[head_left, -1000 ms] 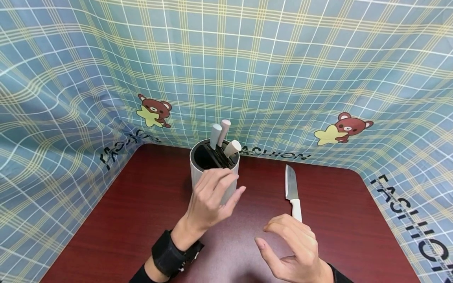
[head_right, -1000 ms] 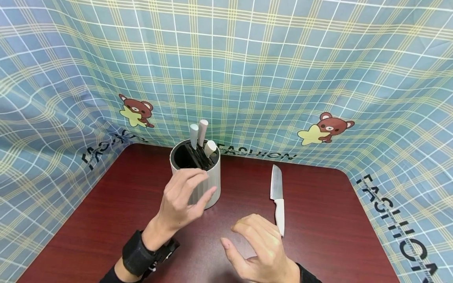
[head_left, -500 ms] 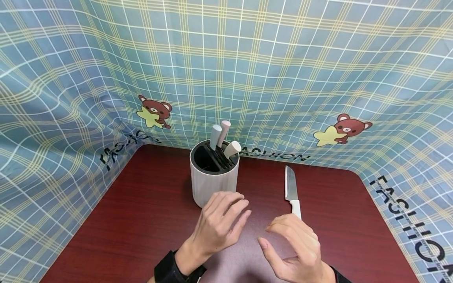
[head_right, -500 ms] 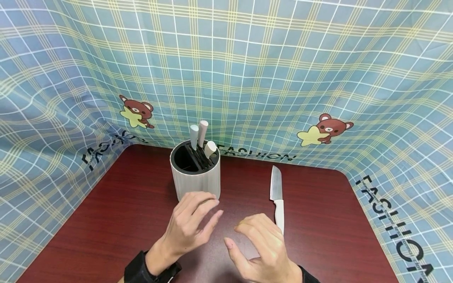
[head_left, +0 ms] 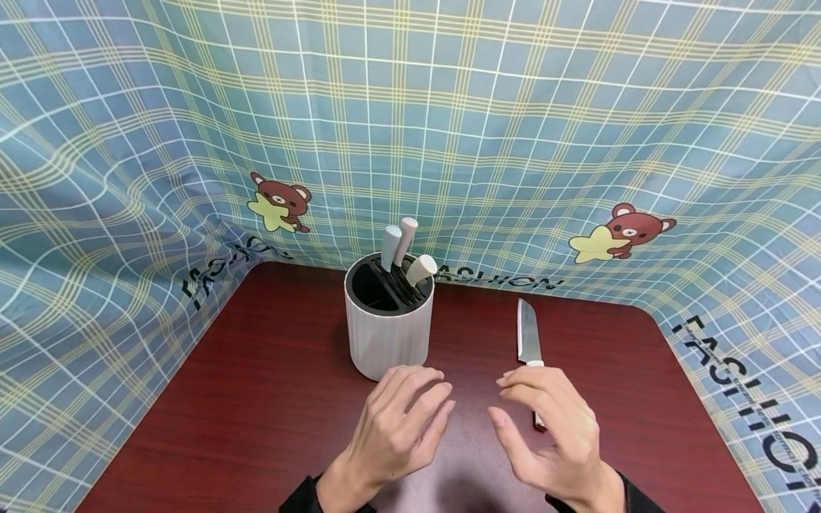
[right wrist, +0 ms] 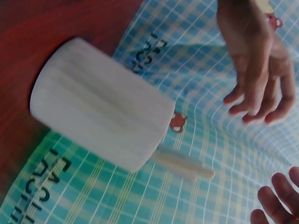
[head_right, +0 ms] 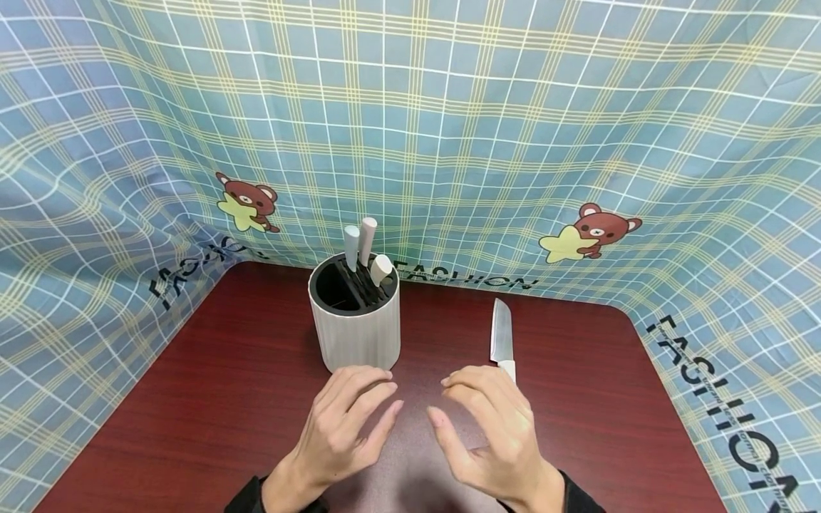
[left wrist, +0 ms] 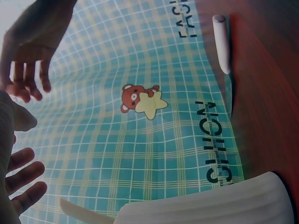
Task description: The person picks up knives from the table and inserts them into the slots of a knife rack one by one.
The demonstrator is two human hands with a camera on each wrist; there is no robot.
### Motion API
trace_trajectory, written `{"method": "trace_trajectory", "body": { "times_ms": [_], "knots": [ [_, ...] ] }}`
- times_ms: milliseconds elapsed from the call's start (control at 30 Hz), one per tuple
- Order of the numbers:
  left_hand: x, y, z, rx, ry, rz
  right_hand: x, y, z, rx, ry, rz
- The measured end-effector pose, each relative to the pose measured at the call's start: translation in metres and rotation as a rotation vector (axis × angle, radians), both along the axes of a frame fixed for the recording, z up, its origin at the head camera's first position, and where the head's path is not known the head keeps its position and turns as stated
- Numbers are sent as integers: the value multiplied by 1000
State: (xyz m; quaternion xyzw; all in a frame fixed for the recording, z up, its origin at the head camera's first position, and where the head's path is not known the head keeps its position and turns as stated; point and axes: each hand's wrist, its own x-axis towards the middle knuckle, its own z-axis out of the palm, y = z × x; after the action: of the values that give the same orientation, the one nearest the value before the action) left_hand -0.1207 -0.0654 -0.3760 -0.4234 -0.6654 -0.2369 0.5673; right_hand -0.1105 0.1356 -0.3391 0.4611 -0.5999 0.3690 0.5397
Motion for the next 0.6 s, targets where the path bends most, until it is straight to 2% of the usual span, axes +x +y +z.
{"method": "trace_trajectory", "body": {
  "times_ms": [133,300,467,600],
  "knots": [
    [2,-1,2,5,26,0,-6,11,-3,-8,-66,-79],
    [4,-2,4,7,34,-2,-20,24,-8,5,-102,-165],
    [6,-2,6,6,38,-8,-35,41,-14,75,-156,-259],
    [7,-2,6,2,42,-16,-48,59,-27,149,-220,-329]
  ]
}}
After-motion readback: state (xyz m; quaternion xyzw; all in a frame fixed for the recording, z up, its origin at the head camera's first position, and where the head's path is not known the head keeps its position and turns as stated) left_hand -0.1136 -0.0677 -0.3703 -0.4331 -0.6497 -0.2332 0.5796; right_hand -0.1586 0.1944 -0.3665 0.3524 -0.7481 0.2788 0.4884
